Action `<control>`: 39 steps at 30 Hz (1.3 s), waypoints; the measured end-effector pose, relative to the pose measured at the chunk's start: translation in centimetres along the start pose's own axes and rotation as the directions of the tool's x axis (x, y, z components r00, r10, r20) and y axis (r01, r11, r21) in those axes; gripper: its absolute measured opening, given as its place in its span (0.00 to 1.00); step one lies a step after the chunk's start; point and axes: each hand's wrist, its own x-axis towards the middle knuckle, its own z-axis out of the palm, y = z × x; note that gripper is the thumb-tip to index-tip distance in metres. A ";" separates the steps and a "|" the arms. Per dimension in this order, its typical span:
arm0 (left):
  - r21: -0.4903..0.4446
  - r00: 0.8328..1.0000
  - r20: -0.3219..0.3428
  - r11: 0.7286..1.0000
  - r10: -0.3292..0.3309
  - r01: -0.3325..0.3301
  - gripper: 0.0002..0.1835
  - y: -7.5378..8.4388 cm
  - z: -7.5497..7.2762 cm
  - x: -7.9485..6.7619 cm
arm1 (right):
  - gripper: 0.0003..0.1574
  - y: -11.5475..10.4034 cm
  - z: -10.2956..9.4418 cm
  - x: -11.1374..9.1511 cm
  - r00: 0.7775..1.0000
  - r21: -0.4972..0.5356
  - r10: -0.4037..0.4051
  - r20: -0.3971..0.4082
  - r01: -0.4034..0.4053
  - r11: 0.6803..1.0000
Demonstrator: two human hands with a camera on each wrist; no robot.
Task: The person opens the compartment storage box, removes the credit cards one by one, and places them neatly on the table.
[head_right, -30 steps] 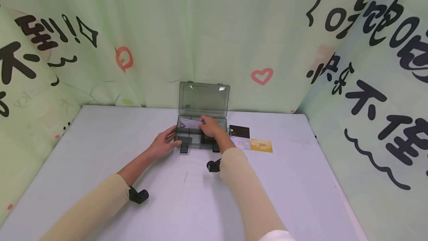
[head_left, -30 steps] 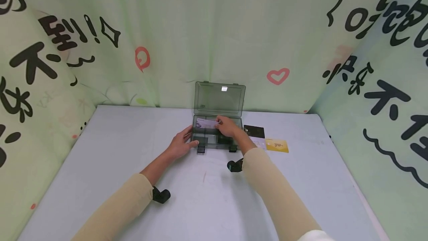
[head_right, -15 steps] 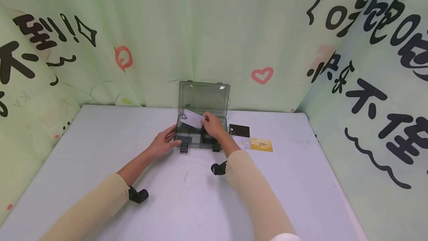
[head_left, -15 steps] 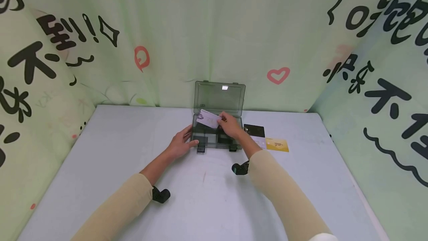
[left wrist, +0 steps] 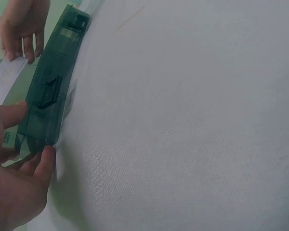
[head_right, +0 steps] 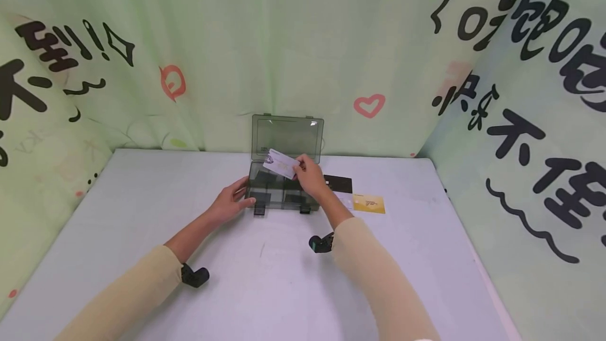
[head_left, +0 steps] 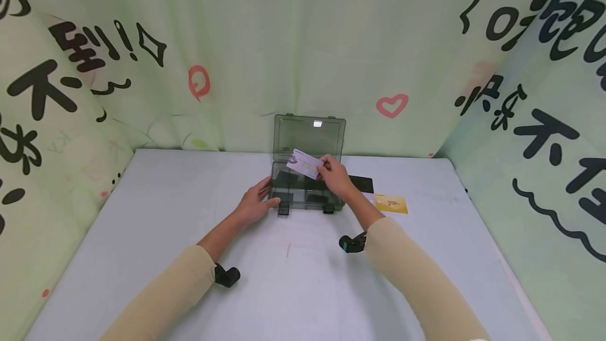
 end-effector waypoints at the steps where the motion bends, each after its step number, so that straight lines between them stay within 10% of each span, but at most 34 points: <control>1: 0.003 1.000 -0.001 1.000 -0.001 0.001 0.41 0.0 0.0 0.0 | 0.11 0.0 -0.2 -0.1 1.000 0.011 -0.002 0.003 0.002 1.000; 39: 0.006 1.000 0.004 1.000 -0.009 0.009 0.41 0.0 0.1 0.0 | 0.19 3.7 -7.5 -3.3 0.992 -0.165 0.029 -0.126 -0.050 0.985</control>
